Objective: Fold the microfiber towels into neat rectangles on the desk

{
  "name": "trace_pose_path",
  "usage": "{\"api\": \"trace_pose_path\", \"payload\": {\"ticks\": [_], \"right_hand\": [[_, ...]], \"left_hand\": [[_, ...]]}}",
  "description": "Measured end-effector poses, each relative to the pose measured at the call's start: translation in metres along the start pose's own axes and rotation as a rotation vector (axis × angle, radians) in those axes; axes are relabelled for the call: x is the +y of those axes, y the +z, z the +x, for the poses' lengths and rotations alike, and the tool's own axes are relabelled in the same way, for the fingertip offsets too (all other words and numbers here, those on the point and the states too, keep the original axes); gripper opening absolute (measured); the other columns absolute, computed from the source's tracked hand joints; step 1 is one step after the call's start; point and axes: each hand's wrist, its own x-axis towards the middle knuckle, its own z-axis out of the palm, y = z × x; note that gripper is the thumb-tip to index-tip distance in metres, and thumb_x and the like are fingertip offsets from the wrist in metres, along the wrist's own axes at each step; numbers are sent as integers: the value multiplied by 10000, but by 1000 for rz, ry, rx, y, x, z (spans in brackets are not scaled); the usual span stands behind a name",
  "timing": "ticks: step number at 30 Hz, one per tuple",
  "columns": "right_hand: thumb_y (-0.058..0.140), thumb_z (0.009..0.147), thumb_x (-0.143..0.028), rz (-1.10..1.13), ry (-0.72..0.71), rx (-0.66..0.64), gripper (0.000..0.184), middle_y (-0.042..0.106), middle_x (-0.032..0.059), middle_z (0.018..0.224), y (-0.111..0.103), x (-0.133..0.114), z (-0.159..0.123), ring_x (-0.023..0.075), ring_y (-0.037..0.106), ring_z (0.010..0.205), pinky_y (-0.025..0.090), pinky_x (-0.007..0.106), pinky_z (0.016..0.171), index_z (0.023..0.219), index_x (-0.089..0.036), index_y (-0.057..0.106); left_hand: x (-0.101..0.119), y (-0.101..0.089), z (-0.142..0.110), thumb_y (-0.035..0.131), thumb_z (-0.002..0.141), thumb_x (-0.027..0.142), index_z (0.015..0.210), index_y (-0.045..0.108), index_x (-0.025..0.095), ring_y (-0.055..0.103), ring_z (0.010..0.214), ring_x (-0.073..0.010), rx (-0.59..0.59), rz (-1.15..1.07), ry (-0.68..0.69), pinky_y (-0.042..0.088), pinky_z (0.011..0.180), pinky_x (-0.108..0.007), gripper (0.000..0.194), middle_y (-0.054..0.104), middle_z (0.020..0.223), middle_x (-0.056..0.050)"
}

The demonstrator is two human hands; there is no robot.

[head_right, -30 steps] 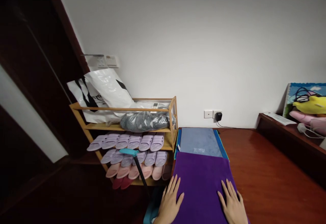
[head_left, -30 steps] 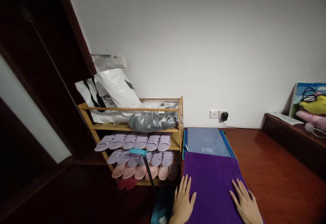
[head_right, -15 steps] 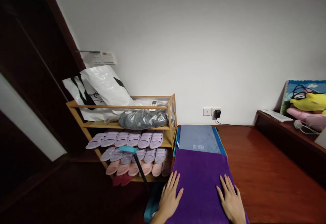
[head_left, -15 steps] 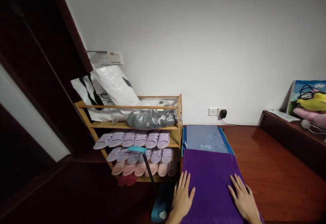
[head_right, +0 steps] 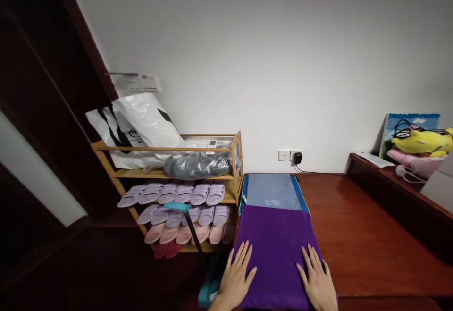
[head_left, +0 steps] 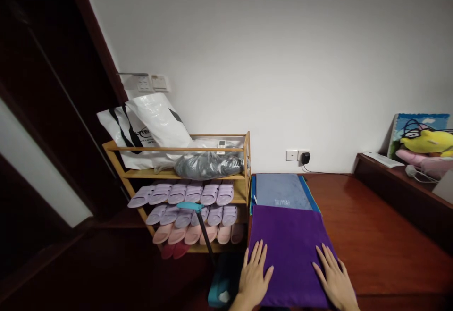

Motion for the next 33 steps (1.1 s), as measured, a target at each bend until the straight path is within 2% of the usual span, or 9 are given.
{"api": "trace_pose_path", "payload": {"ticks": [7, 33], "right_hand": [[231, 882, -614, -11, 24, -65, 669, 228, 37, 1505, -4, -2, 0, 209, 229, 1377, 235, 477, 1098, 1433, -235, 256], [260, 881, -600, 4, 14, -37, 653, 279, 57, 1492, -7, -3, -4, 229, 265, 1364, 253, 488, 1084, 1423, -239, 303]], "left_hand": [[0, 1, -1, 222, 941, 529, 1468, 95, 270, 127, 1403, -236, -57, -24, -37, 163, 1143, -482, 601, 113, 1531, 13], [2, -2, -3, 192, 938, 540, 1470, 162, 234, 109, 1405, -224, -70, -55, -34, 140, 1152, -459, 614, 115, 1532, -2]]}}
